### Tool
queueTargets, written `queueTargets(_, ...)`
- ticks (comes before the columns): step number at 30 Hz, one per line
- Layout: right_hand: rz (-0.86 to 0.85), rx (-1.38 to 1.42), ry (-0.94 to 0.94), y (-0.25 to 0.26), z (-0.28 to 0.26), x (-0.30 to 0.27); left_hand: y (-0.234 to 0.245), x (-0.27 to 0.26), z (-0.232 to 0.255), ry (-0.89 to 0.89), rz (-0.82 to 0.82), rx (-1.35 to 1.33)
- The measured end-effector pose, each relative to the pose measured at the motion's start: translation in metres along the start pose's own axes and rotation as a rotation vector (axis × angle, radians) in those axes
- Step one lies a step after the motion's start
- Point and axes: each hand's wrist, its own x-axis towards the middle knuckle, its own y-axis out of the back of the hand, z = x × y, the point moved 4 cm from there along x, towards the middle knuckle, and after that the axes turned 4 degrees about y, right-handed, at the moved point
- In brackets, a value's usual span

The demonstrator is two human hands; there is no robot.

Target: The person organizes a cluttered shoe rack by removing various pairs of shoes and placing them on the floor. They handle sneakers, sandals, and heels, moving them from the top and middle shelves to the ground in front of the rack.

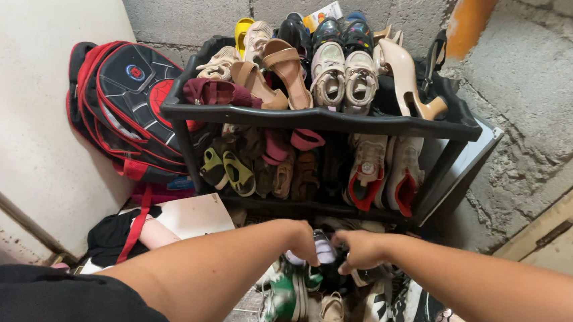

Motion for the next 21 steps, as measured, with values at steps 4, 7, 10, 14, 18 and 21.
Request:
queueTargets(4, -0.039, 0.033, 0.022, 0.010, 0.013, 0.007, 0.020, -0.032, -0.018, 0.066, -0.129, -0.307)
queueTargets(7, 0.076, 0.109, 0.085, 0.067, 0.019, 0.011, 0.076, -0.036, -0.032, 0.058, 0.113, -0.270)
queueTargets(10, 0.314, 0.289, 0.151, 0.144, 0.018, 0.014, 0.156, -0.028, -0.048, -0.136, 0.606, -0.429)
queueTargets(14, 0.804, 0.097, 0.335, 0.241, -0.006, 0.008, 0.242, -0.042, -0.082, 0.002, 1.086, -0.379)
queueTargets(18, 0.807, 0.129, 0.407, 0.276, -0.027, 0.011, 0.259, -0.045, -0.113, 0.346, 1.042, -0.444)
queueTargets(21, 0.759, 0.074, 0.368, 0.278, -0.045, 0.025, 0.256, -0.023, -0.128, 0.338, 0.737, -0.241)
